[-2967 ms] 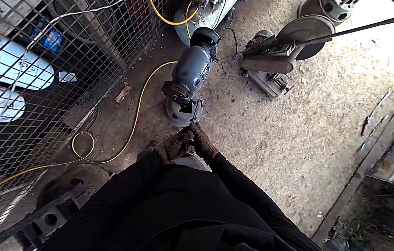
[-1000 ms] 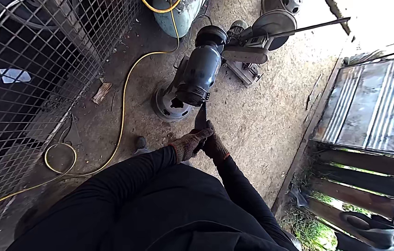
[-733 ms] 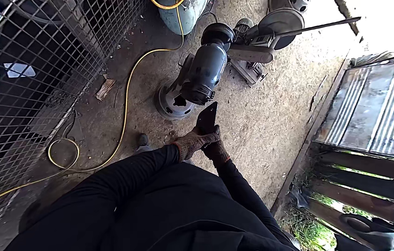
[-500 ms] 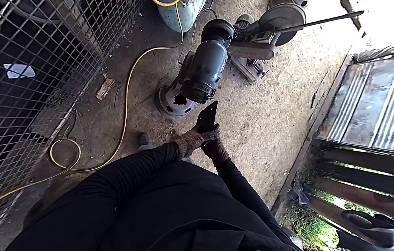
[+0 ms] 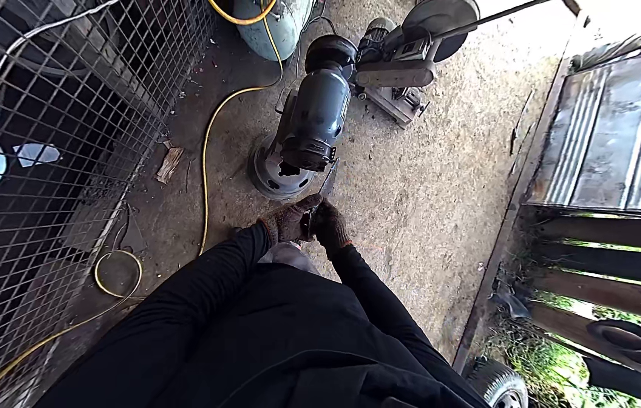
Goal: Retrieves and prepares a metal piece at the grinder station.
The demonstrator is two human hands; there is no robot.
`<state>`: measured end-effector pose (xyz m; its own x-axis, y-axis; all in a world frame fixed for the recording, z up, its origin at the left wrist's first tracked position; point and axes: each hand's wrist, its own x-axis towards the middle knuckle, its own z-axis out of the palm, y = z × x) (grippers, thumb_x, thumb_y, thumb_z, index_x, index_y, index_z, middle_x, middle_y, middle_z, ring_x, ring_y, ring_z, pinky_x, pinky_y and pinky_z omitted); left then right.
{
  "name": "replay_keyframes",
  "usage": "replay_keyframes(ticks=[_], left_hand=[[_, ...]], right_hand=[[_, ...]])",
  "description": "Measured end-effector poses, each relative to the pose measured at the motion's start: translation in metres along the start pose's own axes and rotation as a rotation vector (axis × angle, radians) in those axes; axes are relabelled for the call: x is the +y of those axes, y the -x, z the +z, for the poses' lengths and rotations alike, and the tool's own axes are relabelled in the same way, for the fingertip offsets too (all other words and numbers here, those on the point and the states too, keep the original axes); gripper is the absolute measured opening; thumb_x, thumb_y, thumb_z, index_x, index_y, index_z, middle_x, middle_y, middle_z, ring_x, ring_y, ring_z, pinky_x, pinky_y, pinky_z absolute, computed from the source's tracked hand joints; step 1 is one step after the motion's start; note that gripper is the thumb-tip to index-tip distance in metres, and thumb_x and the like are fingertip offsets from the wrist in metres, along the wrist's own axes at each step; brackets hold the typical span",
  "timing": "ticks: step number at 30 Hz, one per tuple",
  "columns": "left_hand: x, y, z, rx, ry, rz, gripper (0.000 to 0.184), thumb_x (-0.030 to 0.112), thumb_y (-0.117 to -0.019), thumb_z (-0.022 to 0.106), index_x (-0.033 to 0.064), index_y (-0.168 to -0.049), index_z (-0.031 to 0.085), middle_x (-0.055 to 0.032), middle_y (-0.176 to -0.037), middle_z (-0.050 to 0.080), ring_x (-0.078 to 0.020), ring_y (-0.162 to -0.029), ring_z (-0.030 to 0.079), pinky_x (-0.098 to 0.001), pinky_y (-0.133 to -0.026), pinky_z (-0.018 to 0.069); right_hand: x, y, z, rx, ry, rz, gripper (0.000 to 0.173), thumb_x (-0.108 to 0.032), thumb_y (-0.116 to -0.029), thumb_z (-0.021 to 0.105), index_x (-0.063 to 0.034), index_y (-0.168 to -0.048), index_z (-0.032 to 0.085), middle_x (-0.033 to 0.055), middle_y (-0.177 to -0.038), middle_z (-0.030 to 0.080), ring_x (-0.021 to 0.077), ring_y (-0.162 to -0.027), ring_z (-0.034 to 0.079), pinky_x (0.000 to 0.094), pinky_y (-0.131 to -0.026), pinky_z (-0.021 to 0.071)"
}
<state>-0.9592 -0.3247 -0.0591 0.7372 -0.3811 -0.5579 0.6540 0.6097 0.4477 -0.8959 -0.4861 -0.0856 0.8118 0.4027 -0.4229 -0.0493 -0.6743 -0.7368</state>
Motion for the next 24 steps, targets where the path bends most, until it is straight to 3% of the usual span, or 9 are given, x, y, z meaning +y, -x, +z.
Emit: replay_keyframes(ticks=[1,3,5,9,14,16,21,24], left_hand=[[0.001,0.0,-0.003,-0.02,0.012,0.01,0.068,0.074,-0.093,0.051,0.0166,-0.127,0.061,-0.0065,-0.107,0.068,-0.0204,-0.091,0.067,-0.0399,-0.077,0.0587],[-0.003,-0.002,-0.014,-0.056,0.038,0.029,0.064,0.069,-0.0968,0.05,0.0149,-0.129,0.059,-0.008,-0.111,0.068,-0.022,-0.097,0.068,-0.0428,-0.082,0.059],[-0.009,-0.006,-0.026,-0.088,0.069,0.061,0.06,0.062,-0.1009,0.049,0.0121,-0.133,0.058,-0.0117,-0.116,0.068,-0.0259,-0.103,0.068,-0.0482,-0.087,0.0591],[-0.008,0.0,-0.036,-0.064,-0.007,0.132,0.051,0.051,-0.1035,0.053,0.0123,-0.136,0.059,-0.0119,-0.122,0.068,-0.0275,-0.107,0.068,-0.0491,-0.089,0.0593],[0.009,0.011,-0.031,0.019,-0.025,0.11,0.043,0.035,-0.1076,0.052,0.0098,-0.143,0.054,-0.0169,-0.126,0.067,-0.0319,-0.109,0.069,-0.0515,-0.093,0.0591],[0.013,0.012,-0.03,0.057,-0.047,0.116,0.042,0.033,-0.1078,0.053,0.0106,-0.143,0.054,-0.016,-0.126,0.067,-0.0311,-0.109,0.069,-0.0501,-0.092,0.0595],[0.025,0.003,-0.029,0.098,-0.044,0.128,0.043,0.033,-0.1066,0.056,0.0066,-0.141,0.055,-0.0181,-0.127,0.067,-0.0335,-0.111,0.069,-0.0531,-0.094,0.059],[0.033,-0.003,-0.022,0.128,-0.077,0.165,0.041,0.032,-0.1069,0.056,0.0052,-0.138,0.059,-0.018,-0.124,0.068,-0.0329,-0.108,0.07,-0.052,-0.093,0.0594]], right_hand=[[0.002,-0.001,0.005,0.04,0.021,-0.023,0.034,-0.013,-0.0927,0.069,-0.0176,-0.126,0.067,0.0066,-0.109,0.072,0.0193,-0.094,0.07,0.0477,-0.081,0.0604],[0.002,-0.006,0.015,0.095,-0.172,0.033,0.025,-0.022,-0.1034,0.056,-0.0132,-0.123,0.068,0.0082,-0.105,0.071,0.0192,-0.09,0.069,0.0445,-0.078,0.0598],[-0.001,-0.011,0.024,0.156,-0.51,0.163,0.036,-0.039,-0.1053,0.051,-0.0103,-0.119,0.067,0.009,-0.094,0.069,0.019,-0.078,0.067,0.0415,-0.067,0.0582],[-0.004,-0.016,0.028,0.301,-0.727,0.245,0.039,-0.039,-0.1051,0.055,-0.0086,-0.129,0.063,0.0128,-0.102,0.071,0.0221,-0.087,0.069,0.0443,-0.076,0.06],[0.002,-0.021,0.022,0.358,-0.681,0.218,0.046,-0.04,-0.1028,0.059,-0.0127,-0.141,0.055,0.0136,-0.114,0.07,0.0251,-0.097,0.07,0.0487,-0.083,0.0604],[-0.003,-0.023,0.02,0.365,-0.671,0.206,0.048,-0.04,-0.1026,0.059,-0.0127,-0.141,0.054,0.014,-0.115,0.07,0.0254,-0.096,0.07,0.049,-0.082,0.0605],[-0.012,-0.023,0.008,0.323,-0.563,0.211,0.052,-0.053,-0.1018,0.055,-0.0247,-0.146,0.05,0.0097,-0.12,0.07,0.0243,-0.099,0.07,0.0508,-0.082,0.0595],[-0.015,-0.041,-0.001,0.341,-0.598,0.18,0.05,-0.045,-0.1026,0.058,-0.0174,-0.144,0.053,0.0125,-0.12,0.07,0.0249,-0.101,0.071,0.0508,-0.085,0.0607]])
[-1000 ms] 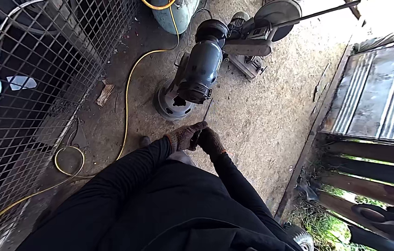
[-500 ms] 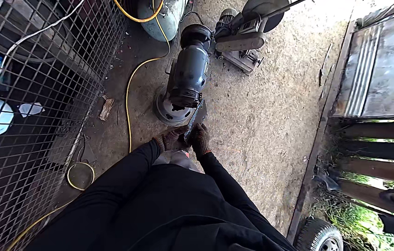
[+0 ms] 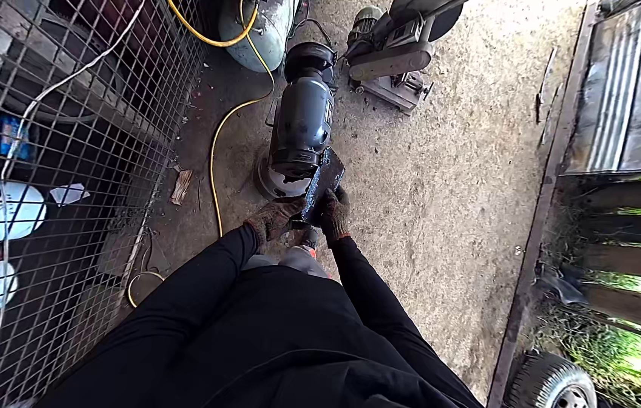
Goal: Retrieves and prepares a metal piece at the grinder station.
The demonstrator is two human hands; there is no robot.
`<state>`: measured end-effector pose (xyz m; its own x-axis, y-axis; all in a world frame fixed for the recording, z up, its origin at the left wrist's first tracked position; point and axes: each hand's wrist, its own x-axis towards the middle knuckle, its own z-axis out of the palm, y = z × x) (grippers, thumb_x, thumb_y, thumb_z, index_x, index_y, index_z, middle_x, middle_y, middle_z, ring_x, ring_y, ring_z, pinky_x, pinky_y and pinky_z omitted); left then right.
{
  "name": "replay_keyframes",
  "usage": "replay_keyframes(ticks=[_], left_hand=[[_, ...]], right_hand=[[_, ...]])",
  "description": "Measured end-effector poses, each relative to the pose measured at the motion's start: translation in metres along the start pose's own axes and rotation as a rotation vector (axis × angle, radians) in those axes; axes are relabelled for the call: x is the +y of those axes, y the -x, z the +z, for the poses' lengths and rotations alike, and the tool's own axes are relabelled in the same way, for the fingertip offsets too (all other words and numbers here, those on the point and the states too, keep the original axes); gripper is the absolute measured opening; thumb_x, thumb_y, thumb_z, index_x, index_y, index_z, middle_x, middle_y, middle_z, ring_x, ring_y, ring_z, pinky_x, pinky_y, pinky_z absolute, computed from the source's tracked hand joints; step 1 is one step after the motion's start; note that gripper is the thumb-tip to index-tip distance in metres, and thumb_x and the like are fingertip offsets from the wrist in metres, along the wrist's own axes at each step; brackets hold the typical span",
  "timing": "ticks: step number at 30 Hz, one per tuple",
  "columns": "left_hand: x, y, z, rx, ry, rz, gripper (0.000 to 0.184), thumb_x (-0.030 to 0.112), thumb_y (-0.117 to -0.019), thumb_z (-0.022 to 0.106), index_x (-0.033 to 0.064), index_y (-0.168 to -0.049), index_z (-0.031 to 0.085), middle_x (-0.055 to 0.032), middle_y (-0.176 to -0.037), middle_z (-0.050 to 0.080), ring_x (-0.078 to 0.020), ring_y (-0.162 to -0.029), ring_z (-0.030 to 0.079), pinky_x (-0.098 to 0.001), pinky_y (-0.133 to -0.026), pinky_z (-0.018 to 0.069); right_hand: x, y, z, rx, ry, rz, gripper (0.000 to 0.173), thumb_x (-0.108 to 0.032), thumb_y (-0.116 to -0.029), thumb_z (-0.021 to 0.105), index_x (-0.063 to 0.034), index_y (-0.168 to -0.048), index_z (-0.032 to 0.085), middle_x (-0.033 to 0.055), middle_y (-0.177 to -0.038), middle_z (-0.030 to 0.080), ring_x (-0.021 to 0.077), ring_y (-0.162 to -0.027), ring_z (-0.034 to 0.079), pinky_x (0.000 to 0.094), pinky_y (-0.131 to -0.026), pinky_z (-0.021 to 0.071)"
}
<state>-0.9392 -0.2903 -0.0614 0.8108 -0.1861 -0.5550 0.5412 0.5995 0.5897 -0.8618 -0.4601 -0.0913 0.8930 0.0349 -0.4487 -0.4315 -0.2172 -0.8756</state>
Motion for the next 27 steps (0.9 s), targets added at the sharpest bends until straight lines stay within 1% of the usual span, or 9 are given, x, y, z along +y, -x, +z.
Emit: replay_keyframes(ticks=[6,8,12,15,17,20,23,25,27], left_hand=[[0.005,-0.006,0.01,0.105,-0.09,0.1,0.038,0.032,-0.1041,0.062,0.0027,-0.128,0.066,-0.0202,-0.114,0.071,-0.0341,-0.097,0.073,-0.052,-0.086,0.0634],[0.004,0.004,0.014,0.115,-0.12,0.09,0.036,0.028,-0.1038,0.062,0.0027,-0.128,0.066,-0.0188,-0.113,0.072,-0.0324,-0.095,0.074,-0.0503,-0.085,0.064],[-0.009,0.019,0.019,0.173,-0.164,0.07,0.033,0.024,-0.102,0.066,0.004,-0.128,0.068,-0.0164,-0.113,0.073,-0.0304,-0.094,0.074,-0.0474,-0.084,0.0645],[-0.009,0.022,0.025,0.215,-0.294,0.111,0.029,0.026,-0.1017,0.066,0.0062,-0.122,0.073,-0.0123,-0.107,0.075,-0.0262,-0.091,0.076,-0.0436,-0.083,0.0654],[-0.004,0.02,0.029,0.256,-0.384,0.132,0.027,0.029,-0.102,0.066,0.0094,-0.117,0.075,-0.0084,-0.103,0.076,-0.0222,-0.088,0.075,-0.0412,-0.082,0.065],[0.007,0.019,0.035,0.271,-0.453,0.151,0.029,0.033,-0.1031,0.064,0.0115,-0.12,0.074,-0.0079,-0.103,0.076,-0.0213,-0.087,0.075,-0.0415,-0.081,0.0645],[0.014,0.018,0.038,0.28,-0.478,0.162,0.03,0.033,-0.1037,0.063,0.0107,-0.121,0.073,-0.0084,-0.105,0.075,-0.0215,-0.089,0.075,-0.0421,-0.082,0.0644],[0.013,0.015,0.036,0.278,-0.463,0.174,0.027,0.03,-0.1035,0.063,0.0094,-0.117,0.075,-0.0072,-0.103,0.076,-0.0199,-0.089,0.076,-0.0405,-0.083,0.0654],[0.01,0.024,0.035,0.268,-0.511,0.171,0.028,0.032,-0.1044,0.061,0.0101,-0.115,0.074,-0.0072,-0.101,0.076,-0.0197,-0.087,0.075,-0.0404,-0.082,0.0646]], right_hand=[[-0.008,-0.011,-0.003,0.017,0.006,-0.01,0.049,-0.045,-0.1013,0.061,-0.0128,-0.138,0.057,0.0132,-0.115,0.071,0.0251,-0.097,0.072,0.0503,-0.083,0.0617],[-0.005,-0.007,-0.005,0.007,0.035,-0.008,0.05,-0.044,-0.101,0.062,-0.0121,-0.139,0.057,0.0132,-0.116,0.07,0.0241,-0.098,0.071,0.0496,-0.085,0.0614],[0.009,0.011,-0.013,-0.031,0.121,-0.013,0.053,-0.054,-0.1004,0.059,-0.0226,-0.143,0.055,0.0089,-0.117,0.071,0.0228,-0.095,0.071,0.0495,-0.081,0.0609],[0.007,0.011,-0.013,-0.028,0.115,-0.027,0.051,-0.049,-0.1011,0.059,-0.0206,-0.143,0.056,0.0089,-0.12,0.07,0.0225,-0.099,0.071,0.0501,-0.085,0.0602],[-0.002,0.011,-0.013,-0.036,0.128,-0.015,0.051,-0.05,-0.1011,0.059,-0.0219,-0.144,0.056,0.0087,-0.121,0.07,0.0229,-0.1,0.07,0.0505,-0.085,0.0591],[-0.01,-0.002,-0.011,-0.042,0.121,-0.031,0.049,-0.047,-0.103,0.057,-0.0163,-0.142,0.057,0.012,-0.118,0.071,0.024,-0.098,0.071,0.0509,-0.084,0.0606],[-0.013,-0.004,-0.01,-0.046,0.147,-0.027,0.051,-0.052,-0.1029,0.054,-0.021,-0.143,0.056,0.011,-0.12,0.071,0.0246,-0.1,0.071,0.0532,-0.084,0.0596],[-0.012,-0.001,-0.011,-0.047,0.169,-0.054,0.049,-0.053,-0.1031,0.054,-0.0213,-0.141,0.058,0.0103,-0.117,0.071,0.0238,-0.097,0.072,0.0527,-0.082,0.0603],[-0.009,0.012,-0.014,-0.054,0.215,-0.042,0.05,-0.058,-0.1019,0.053,-0.028,-0.141,0.057,0.0075,-0.115,0.072,0.0231,-0.093,0.071,0.052,-0.077,0.0593]])
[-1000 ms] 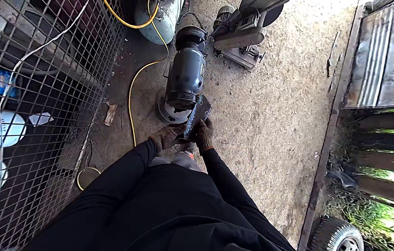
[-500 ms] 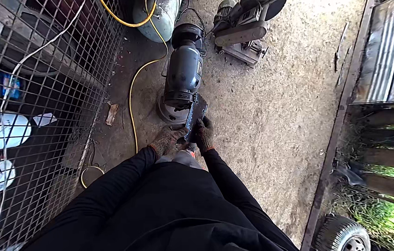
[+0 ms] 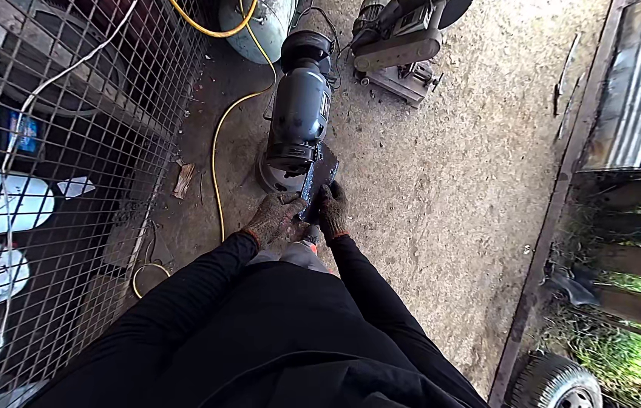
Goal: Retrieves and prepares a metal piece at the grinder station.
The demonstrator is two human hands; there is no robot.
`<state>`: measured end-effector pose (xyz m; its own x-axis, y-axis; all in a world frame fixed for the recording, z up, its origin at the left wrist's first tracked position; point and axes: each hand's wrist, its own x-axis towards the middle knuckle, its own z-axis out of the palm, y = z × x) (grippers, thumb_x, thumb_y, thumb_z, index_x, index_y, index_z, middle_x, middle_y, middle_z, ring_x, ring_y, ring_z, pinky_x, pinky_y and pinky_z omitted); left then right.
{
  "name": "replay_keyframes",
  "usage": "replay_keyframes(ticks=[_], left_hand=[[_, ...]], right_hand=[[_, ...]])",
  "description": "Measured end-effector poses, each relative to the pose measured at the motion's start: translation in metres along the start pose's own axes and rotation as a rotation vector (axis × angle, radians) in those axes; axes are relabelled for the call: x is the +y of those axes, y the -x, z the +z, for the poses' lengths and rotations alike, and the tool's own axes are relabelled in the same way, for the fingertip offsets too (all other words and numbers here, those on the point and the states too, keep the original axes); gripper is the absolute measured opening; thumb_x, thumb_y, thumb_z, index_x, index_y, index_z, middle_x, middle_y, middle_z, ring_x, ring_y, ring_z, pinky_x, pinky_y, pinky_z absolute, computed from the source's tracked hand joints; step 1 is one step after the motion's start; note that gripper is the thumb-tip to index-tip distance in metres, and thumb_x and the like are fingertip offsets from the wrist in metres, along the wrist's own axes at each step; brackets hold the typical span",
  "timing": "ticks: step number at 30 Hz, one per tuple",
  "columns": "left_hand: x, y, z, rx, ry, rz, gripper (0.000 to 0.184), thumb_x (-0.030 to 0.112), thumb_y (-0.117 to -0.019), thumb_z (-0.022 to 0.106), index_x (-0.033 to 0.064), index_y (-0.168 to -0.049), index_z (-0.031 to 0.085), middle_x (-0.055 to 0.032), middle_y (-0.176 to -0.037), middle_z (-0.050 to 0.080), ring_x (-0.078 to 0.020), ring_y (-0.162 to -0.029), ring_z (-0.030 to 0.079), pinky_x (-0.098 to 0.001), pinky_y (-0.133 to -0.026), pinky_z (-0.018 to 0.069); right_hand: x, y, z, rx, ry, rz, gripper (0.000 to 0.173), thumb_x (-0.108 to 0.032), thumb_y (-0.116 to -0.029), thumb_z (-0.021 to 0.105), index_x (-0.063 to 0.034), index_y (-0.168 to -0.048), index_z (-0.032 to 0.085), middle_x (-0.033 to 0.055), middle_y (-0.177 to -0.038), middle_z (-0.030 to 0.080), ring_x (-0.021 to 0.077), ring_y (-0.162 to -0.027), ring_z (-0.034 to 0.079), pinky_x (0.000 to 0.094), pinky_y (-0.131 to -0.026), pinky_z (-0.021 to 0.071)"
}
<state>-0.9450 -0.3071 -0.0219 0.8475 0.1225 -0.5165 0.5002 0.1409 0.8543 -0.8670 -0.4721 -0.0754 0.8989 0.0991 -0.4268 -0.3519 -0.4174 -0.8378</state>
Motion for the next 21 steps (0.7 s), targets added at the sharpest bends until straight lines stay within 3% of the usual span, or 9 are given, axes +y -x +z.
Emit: replay_keyframes(ticks=[2,6,10,12,14,16,18,19,21], left_hand=[[-0.011,0.005,-0.001,0.013,-0.077,-0.005,0.027,0.035,-0.1038,0.062,0.0135,-0.112,0.076,-0.004,-0.098,0.077,-0.0172,-0.087,0.075,-0.0399,-0.082,0.0645],[-0.028,0.016,0.006,0.011,-0.224,0.02,0.029,0.044,-0.1027,0.061,0.0201,-0.108,0.077,0.0018,-0.095,0.076,-0.013,-0.086,0.074,-0.0405,-0.082,0.0639],[-0.009,0.018,0.027,-0.009,-0.336,0.065,0.03,0.043,-0.1034,0.059,0.0183,-0.097,0.075,0.0022,-0.08,0.069,-0.011,-0.071,0.066,-0.0389,-0.071,0.0584],[-0.006,0.017,0.039,-0.018,-0.387,0.13,0.033,0.044,-0.1041,0.057,0.017,-0.092,0.072,0.0006,-0.072,0.065,-0.0128,-0.063,0.061,-0.0386,-0.063,0.0548],[-0.001,0.016,0.05,-0.01,-0.437,0.218,0.034,0.041,-0.1049,0.056,0.0142,-0.088,0.07,-0.0016,-0.069,0.062,-0.0144,-0.06,0.059,-0.0382,-0.059,0.0528],[0.01,0.017,0.059,-0.012,-0.516,0.282,0.034,0.038,-0.1046,0.056,0.0132,-0.084,0.067,-0.0022,-0.067,0.06,-0.0154,-0.06,0.06,-0.0392,-0.059,0.0525],[0.02,0.016,0.069,-0.009,-0.581,0.313,0.034,0.04,-0.1008,0.06,0.0135,-0.081,0.066,-0.002,-0.069,0.06,-0.017,-0.064,0.061,-0.0424,-0.061,0.0528],[0.024,0.016,0.075,-0.007,-0.618,0.337,0.034,0.042,-0.0991,0.062,0.0128,-0.082,0.067,-0.0029,-0.072,0.062,-0.0183,-0.068,0.063,-0.0435,-0.065,0.0548],[0.03,0.017,0.083,0.001,-0.707,0.391,0.037,0.047,-0.097,0.064,0.011,-0.089,0.069,-0.0063,-0.081,0.065,-0.0221,-0.078,0.067,-0.0456,-0.071,0.0577]], right_hand=[[0.007,0.008,-0.001,-0.01,0.046,-0.007,0.051,-0.057,-0.1018,0.053,-0.0291,-0.144,0.055,0.0066,-0.119,0.071,0.0231,-0.098,0.07,0.0528,-0.081,0.0588],[0.028,0.007,-0.005,0.003,-0.09,0.0,0.048,-0.046,-0.1002,0.063,-0.0193,-0.14,0.06,0.0074,-0.117,0.072,0.0198,-0.098,0.072,0.047,-0.084,0.0613],[0.039,0.014,-0.014,-0.012,-0.365,0.079,0.042,-0.035,-0.1033,0.061,-0.0153,-0.14,0.06,0.0112,-0.109,0.072,0.021,-0.086,0.07,0.0432,-0.074,0.061],[0.055,0.016,-0.026,-0.113,-0.329,0.0,0.042,-0.028,-0.1069,0.053,-0.017,-0.147,0.055,0.0071,-0.126,0.067,0.017,-0.096,0.068,0.0387,-0.078,0.0595],[0.058,0.022,-0.038,-0.221,-0.057,-0.101,0.045,-0.021,-0.1077,0.047,-0.017,-0.153,0.048,0.0061,-0.157,0.047,0.0167,-0.123,0.061,0.0392,-0.096,0.0563],[0.054,0.031,-0.035,-0.162,0.113,-0.144,0.041,-0.019,-0.1059,0.051,-0.0137,-0.147,0.053,0.0094,-0.142,0.059,0.0168,-0.118,0.062,0.039,-0.096,0.0551],[0.044,0.042,-0.037,-0.12,0.375,-0.259,0.046,-0.015,-0.0956,0.064,-0.002,-0.139,0.058,0.0176,-0.131,0.066,0.0245,-0.121,0.064,0.046,-0.102,0.0534],[0.028,0.051,-0.037,-0.09,0.408,-0.262,0.037,-0.016,-0.0938,0.066,0.0001,-0.127,0.063,0.0159,-0.114,0.071,0.022,-0.107,0.068,0.0437,-0.094,0.0563],[-0.065,0.079,-0.037,-0.13,0.312,0.028,0.023,-0.011,-0.1009,0.06,0.005,-0.116,0.065,0.0106,-0.097,0.069,0.0091,-0.089,0.063,0.0282,-0.086,0.0533]])
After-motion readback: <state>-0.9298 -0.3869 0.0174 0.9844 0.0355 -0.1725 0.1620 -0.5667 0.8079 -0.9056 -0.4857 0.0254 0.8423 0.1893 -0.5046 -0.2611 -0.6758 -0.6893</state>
